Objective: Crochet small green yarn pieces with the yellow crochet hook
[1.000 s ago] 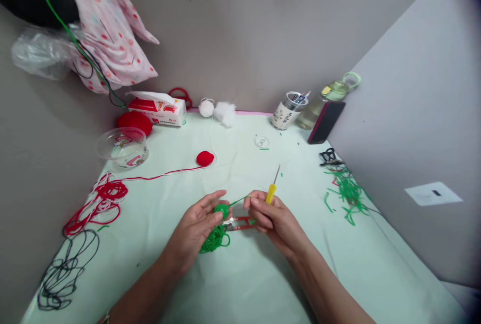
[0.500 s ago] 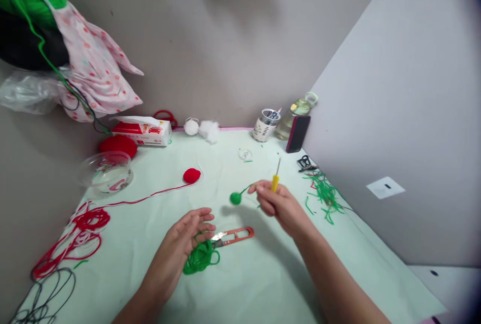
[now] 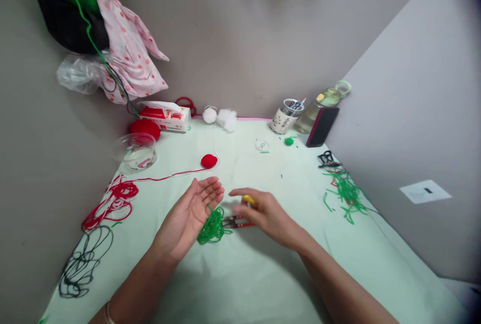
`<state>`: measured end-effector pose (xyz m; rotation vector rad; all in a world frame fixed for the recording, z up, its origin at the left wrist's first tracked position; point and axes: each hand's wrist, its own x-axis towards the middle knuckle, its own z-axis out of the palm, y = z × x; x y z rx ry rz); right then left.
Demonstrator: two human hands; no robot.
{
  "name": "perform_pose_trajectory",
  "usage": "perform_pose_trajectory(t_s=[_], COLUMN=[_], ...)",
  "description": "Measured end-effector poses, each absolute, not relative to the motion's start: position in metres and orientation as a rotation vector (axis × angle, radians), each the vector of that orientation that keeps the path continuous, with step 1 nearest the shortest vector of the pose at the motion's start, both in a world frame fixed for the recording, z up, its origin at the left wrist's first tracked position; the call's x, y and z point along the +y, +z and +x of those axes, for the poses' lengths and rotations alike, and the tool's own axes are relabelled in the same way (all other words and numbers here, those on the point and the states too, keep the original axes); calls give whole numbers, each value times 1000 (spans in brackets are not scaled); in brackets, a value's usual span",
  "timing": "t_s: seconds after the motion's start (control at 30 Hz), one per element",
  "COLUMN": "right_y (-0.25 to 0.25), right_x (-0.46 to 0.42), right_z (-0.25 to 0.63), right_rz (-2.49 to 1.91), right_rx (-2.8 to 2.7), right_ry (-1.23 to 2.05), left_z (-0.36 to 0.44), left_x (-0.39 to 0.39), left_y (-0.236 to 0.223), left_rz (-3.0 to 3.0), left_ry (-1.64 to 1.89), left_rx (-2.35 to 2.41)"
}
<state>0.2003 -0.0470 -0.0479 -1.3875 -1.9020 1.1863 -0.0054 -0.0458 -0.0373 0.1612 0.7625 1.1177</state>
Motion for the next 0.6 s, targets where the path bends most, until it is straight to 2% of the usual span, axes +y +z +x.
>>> perform_pose_trajectory(t_s=[0.07, 0.17, 0.3, 0.47, 0.6], right_y=[-54, -60, -54, -28, -4], right_x=[-54, -53, -41, -19, -2], right_z=[182, 172, 190, 228, 245], right_rz=[-1271, -1242, -1249, -1223, -1068], right_rx=[-1998, -2043, -1570, -1099, -912], right_ry=[1360, 1396, 1564, 1580, 1540], left_z=[-6, -14, -43, -84, -108], left_x=[-44, -35, -8, 25, 42], left_y=[-32, -25, -16, 1, 5], left_rz=[176, 269, 596, 1071, 1366], left_ry=[1120, 1155, 1443, 1845, 1880], left_rx=[755, 759, 821, 1113, 1386])
